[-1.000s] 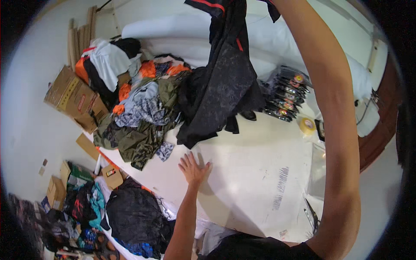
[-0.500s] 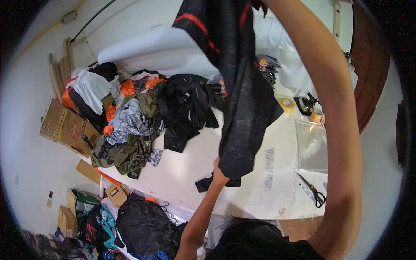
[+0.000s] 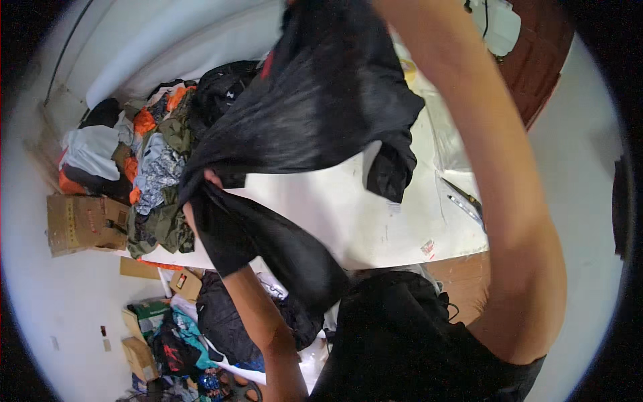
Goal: Folding black clothes and placing them in clear plastic bags.
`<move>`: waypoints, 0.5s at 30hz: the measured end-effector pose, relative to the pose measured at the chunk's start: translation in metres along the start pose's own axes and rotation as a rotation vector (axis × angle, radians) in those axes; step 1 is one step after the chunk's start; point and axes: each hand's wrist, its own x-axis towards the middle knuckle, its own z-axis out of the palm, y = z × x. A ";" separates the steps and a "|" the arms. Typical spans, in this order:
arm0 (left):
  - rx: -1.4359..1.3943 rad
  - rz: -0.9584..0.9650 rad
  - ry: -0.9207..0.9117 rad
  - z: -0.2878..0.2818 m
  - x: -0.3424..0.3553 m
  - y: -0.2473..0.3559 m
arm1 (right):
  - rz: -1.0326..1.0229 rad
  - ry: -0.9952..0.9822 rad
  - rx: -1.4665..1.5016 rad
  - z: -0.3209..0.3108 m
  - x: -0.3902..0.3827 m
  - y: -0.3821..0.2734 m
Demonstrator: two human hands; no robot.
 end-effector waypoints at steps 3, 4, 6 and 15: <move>0.470 0.262 0.037 -0.036 0.007 0.034 | -0.019 -0.397 0.494 0.030 -0.150 -0.072; 0.528 0.302 0.010 -0.050 0.007 0.043 | -0.071 -0.538 0.547 0.019 -0.194 -0.092; 0.176 0.072 0.146 -0.054 -0.001 0.053 | -0.318 -0.680 0.690 -0.014 -0.295 -0.105; 0.995 -0.292 0.319 -0.196 -0.072 0.004 | 0.036 -1.130 0.252 -0.270 -0.600 0.095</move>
